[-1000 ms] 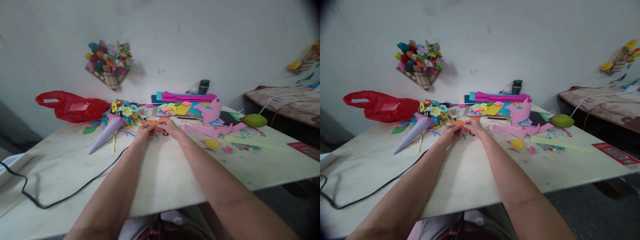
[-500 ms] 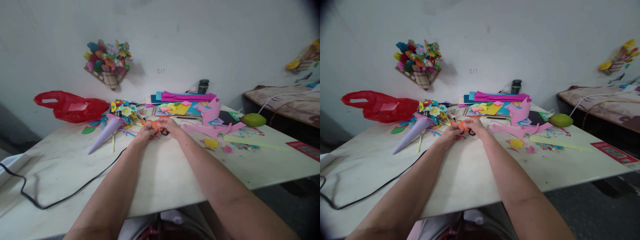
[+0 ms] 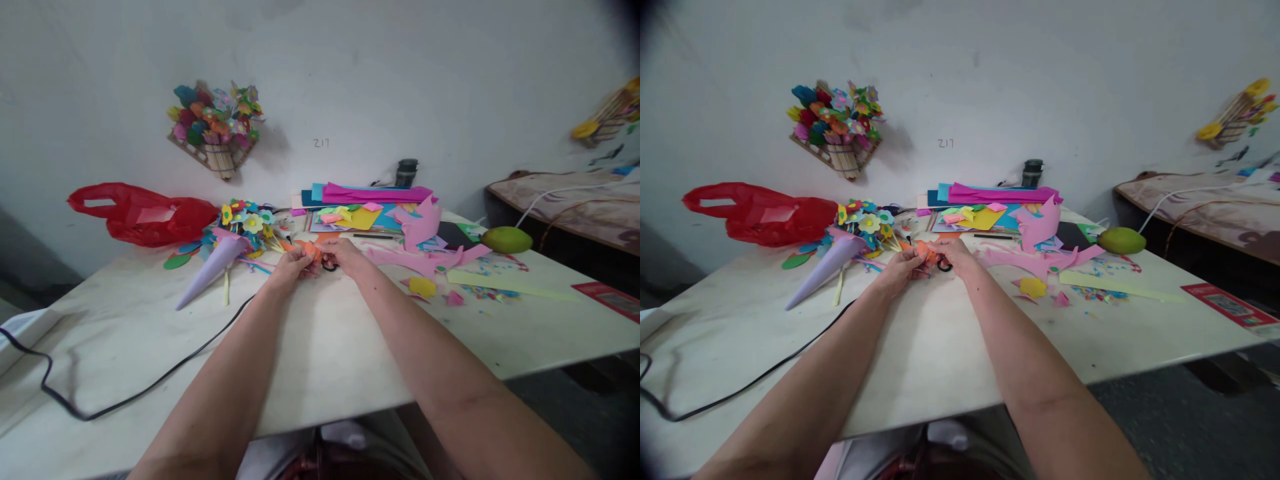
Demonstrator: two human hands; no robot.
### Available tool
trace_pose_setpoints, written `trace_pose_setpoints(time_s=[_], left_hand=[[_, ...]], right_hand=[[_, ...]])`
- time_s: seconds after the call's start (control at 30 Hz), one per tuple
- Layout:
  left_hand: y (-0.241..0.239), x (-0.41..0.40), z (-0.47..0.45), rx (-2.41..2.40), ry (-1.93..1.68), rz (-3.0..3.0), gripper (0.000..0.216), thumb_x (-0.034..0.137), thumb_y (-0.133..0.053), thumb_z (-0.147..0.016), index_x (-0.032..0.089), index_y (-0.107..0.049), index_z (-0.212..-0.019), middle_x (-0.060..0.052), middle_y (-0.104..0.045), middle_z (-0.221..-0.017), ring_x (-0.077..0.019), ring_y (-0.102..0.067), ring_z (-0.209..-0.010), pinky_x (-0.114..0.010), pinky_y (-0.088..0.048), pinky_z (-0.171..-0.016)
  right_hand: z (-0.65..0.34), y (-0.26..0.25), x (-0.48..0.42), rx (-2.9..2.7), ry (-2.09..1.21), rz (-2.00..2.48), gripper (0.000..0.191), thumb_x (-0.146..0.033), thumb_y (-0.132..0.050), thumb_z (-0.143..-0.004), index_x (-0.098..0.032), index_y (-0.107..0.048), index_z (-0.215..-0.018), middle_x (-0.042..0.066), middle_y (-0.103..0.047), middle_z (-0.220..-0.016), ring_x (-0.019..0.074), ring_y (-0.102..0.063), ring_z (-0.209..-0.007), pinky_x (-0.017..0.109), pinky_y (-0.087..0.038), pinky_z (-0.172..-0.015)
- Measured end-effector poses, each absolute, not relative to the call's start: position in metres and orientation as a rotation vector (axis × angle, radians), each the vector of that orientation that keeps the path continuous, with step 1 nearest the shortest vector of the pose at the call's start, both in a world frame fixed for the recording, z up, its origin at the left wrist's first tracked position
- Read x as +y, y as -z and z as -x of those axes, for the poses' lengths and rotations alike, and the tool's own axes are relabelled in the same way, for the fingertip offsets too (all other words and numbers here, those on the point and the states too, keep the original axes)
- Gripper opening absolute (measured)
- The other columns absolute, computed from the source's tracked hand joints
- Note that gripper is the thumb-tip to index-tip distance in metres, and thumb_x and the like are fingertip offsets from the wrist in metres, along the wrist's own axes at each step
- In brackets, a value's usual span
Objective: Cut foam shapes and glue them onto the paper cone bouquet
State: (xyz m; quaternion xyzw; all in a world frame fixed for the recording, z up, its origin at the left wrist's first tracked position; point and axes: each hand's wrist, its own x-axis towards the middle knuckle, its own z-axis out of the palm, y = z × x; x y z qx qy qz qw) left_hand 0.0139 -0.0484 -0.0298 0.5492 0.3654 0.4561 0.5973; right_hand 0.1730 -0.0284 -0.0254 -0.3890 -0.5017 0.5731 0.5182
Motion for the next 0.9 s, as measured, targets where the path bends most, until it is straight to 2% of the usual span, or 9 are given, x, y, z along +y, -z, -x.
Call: trace_pose_setpoints(time_s=[0.17, 0.33, 0.5, 0.6, 0.77, 0.9], left_hand=[[0.0304, -0.0481, -0.0148, 0.871, -1.064, -1.304, 0.037, 0.044, -0.078, -0.064, 0.013, -0.058, -0.072, -0.008, -0.069, -0.072, -0.0131, -0.062, -0.055, -0.025, -0.051, -0.054], [0.0311, -0.0477, -0.0154, 0.832, -1.103, -1.354, 0.038, 0.045, -0.077, -0.065, 0.014, -0.056, -0.07, -0.005, -0.067, -0.065, -0.0117, -0.06, -0.051, -0.024, -0.049, -0.053], [0.0292, -0.0489, -0.0165, 0.832, -1.108, -1.366, 0.039, 0.045, -0.078, -0.063, 0.014, -0.055, -0.067, -0.004, -0.066, -0.063, -0.0107, -0.059, -0.05, -0.023, -0.048, -0.051], [0.0291, -0.049, -0.0167, 0.837, -1.121, -1.35, 0.037, 0.04, -0.081, -0.061, 0.014, -0.055, -0.068, -0.004, -0.066, -0.064, -0.0108, -0.059, -0.05, -0.023, -0.048, -0.052], [0.0298, -0.0491, -0.0159, 0.828, -1.109, -1.311, 0.036, 0.034, -0.081, -0.061, 0.015, -0.053, -0.072, -0.003, -0.067, -0.066, -0.0118, -0.061, -0.052, -0.025, -0.05, -0.055], [0.0312, -0.0497, -0.0141, 0.802, -1.086, -1.28, 0.032, 0.029, -0.079, -0.062, 0.014, -0.054, -0.075, -0.005, -0.068, -0.071, -0.0123, -0.062, -0.054, -0.026, -0.051, -0.057]], right_hand=[[-0.172, 0.0208, -0.0325, -1.169, -1.423, 0.902, 0.023, -0.029, -0.075, -0.059, -0.015, -0.056, -0.055, -0.006, -0.044, -0.04, 0.0049, -0.033, -0.036, 0.019, -0.022, -0.034], [-0.1707, 0.0177, -0.0341, -1.145, -1.428, 0.91, 0.032, -0.026, -0.074, -0.061, -0.018, -0.046, -0.05, -0.009, -0.035, -0.033, 0.0033, -0.02, -0.031, 0.02, -0.015, -0.032], [-0.1708, 0.0174, -0.0345, -1.12, -1.502, 0.863, 0.031, -0.024, -0.072, -0.063, -0.018, -0.045, -0.05, -0.009, -0.034, -0.033, 0.0032, -0.02, -0.031, 0.019, -0.016, -0.033], [-0.1716, 0.0161, -0.036, -1.104, -1.526, 0.858, 0.03, -0.022, -0.07, -0.065, -0.017, -0.045, -0.05, -0.007, -0.038, -0.034, 0.0033, -0.022, -0.032, 0.018, -0.017, -0.033], [-0.1717, 0.0157, -0.0359, -1.057, -1.53, 0.871, 0.016, -0.02, -0.067, -0.067, -0.014, -0.056, -0.058, -0.002, -0.056, -0.045, 0.0043, -0.033, -0.032, 0.019, -0.022, -0.033], [-0.1713, 0.0179, -0.0351, -1.067, -1.525, 0.856, 0.01, -0.019, -0.066, -0.067, -0.013, -0.059, -0.062, 0.001, -0.063, -0.053, 0.005, -0.038, -0.033, 0.019, -0.023, -0.033]])
